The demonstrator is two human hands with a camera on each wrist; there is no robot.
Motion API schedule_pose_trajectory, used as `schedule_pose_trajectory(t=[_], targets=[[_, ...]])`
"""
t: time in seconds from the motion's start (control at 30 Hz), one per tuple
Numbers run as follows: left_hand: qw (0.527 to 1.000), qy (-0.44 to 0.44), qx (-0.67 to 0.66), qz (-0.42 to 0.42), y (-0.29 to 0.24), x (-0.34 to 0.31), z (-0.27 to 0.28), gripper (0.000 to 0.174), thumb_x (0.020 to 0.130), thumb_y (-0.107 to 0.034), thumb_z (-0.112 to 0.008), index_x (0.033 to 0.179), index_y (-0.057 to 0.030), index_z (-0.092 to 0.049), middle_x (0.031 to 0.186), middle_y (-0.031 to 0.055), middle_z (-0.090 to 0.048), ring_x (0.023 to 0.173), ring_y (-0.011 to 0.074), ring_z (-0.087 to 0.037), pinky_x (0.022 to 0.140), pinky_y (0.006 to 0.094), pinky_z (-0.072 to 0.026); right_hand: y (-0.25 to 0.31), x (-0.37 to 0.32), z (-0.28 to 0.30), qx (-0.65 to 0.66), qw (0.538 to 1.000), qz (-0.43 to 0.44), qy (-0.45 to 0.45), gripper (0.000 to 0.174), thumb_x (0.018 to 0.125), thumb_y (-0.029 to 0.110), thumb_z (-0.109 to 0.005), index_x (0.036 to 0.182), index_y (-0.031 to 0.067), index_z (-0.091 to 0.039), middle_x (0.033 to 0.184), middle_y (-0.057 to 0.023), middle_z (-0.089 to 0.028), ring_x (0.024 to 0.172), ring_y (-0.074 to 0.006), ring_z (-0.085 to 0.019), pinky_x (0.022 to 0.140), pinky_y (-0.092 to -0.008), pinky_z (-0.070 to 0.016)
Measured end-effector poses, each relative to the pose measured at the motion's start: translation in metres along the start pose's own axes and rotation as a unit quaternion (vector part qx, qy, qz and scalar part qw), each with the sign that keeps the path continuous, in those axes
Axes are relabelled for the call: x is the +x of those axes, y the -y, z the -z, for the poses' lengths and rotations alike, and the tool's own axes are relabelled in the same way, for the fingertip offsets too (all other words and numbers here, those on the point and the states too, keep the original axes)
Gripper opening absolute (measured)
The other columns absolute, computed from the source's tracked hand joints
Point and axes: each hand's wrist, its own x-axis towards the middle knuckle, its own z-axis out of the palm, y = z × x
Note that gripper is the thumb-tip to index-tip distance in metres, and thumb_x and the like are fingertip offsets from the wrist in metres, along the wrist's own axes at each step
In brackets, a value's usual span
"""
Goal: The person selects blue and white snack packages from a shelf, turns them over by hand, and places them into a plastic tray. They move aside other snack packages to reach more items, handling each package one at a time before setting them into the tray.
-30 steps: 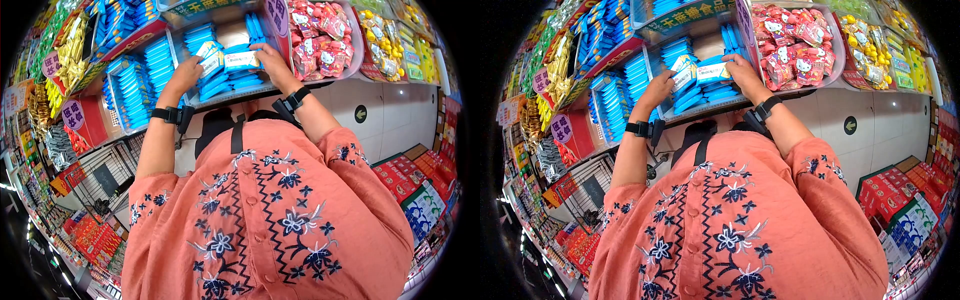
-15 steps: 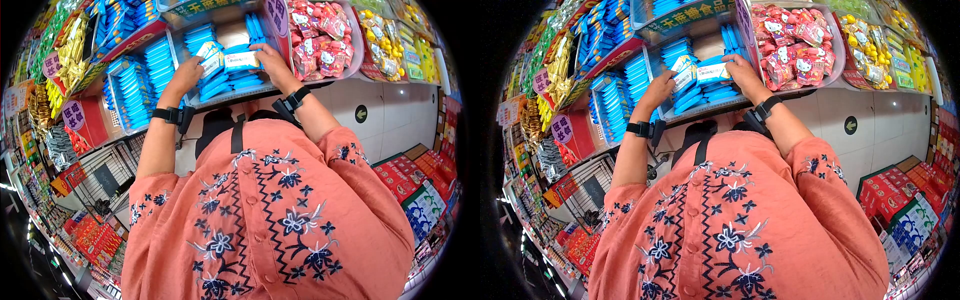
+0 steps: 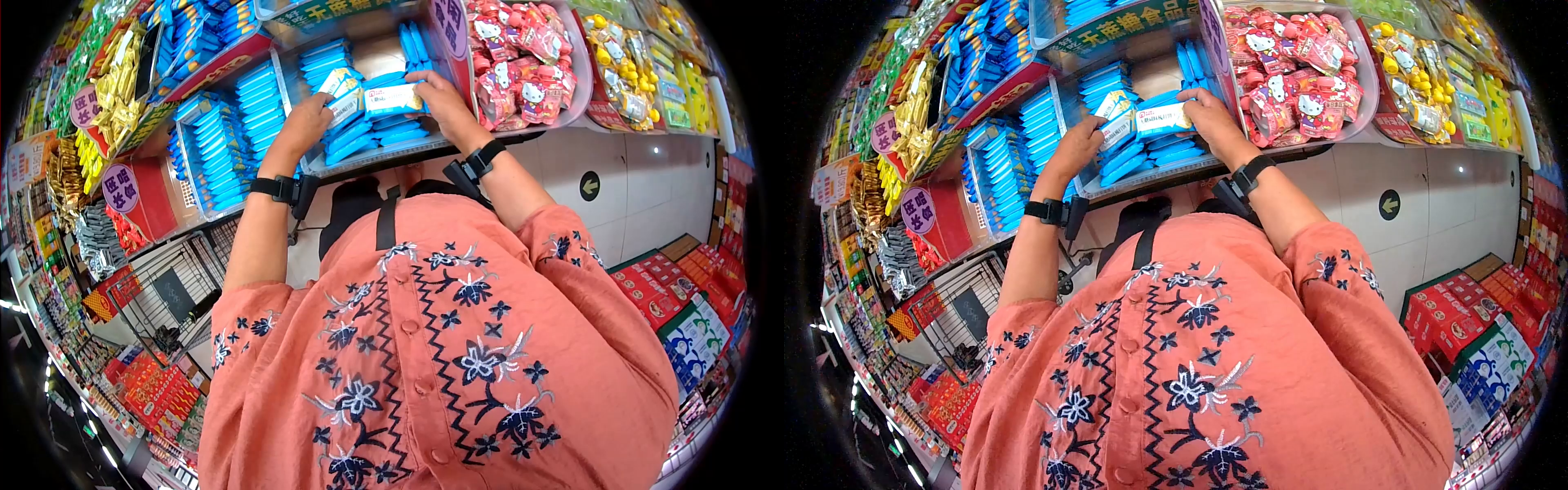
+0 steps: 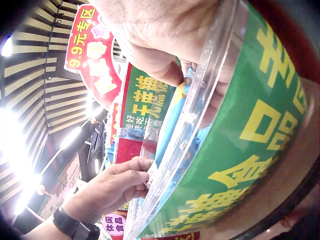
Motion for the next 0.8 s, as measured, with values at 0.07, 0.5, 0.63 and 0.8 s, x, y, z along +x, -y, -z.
schedule_pose_trajectory(t=[0.07,0.5,0.63,0.8], targets=[[1.0,-0.002,-0.005,-0.014,0.006,0.001,-0.003,0.038,0.088,-0.013,-0.048,0.119,0.0014,-0.064,0.106,0.0319,-0.065,0.101,0.0464,-0.063,0.092,0.048,-0.0478,0.002,-0.001,0.0,0.003,1.0,-0.008,0.0,0.03,0.094,0.011,-0.05,0.121,-0.0008,-0.056,0.101,-0.0136,-0.063,0.088,-0.019,-0.064,0.072,-0.0337,-0.0569],[1.0,-0.002,0.015,-0.015,0.007,0.0,-0.008,0.034,0.088,-0.01,-0.048,0.115,0.0008,-0.065,0.104,0.0318,-0.065,0.1,0.0465,-0.062,0.09,0.0495,-0.0478,-0.001,-0.001,0.001,0.003,1.0,-0.001,0.011,0.031,0.096,0.013,-0.049,0.123,-0.0008,-0.056,0.102,-0.0119,-0.064,0.087,-0.0166,-0.063,0.076,-0.0317,-0.0559],[1.0,-0.004,0.017,-0.017,0.008,0.0,-0.009,0.033,0.088,-0.011,-0.049,0.114,0.0007,-0.065,0.104,0.0316,-0.065,0.101,0.0462,-0.062,0.091,0.0495,-0.0478,0.001,-0.002,0.001,0.0,1.0,-0.002,0.013,0.031,0.096,0.014,-0.049,0.123,-0.0007,-0.056,0.103,-0.0115,-0.063,0.086,-0.0162,-0.063,0.076,-0.0314,-0.0558],[0.996,-0.023,0.07,-0.058,0.011,-0.003,-0.013,0.032,0.088,-0.009,-0.051,0.114,-0.0001,-0.066,0.106,0.0303,-0.066,0.1,0.046,-0.063,0.09,0.0495,-0.0486,0.0,-0.001,0.003,-0.007,1.0,-0.005,0.016,0.032,0.096,0.014,-0.049,0.123,-0.0007,-0.056,0.102,-0.0112,-0.063,0.088,-0.0159,-0.062,0.076,-0.0311,-0.0555]])
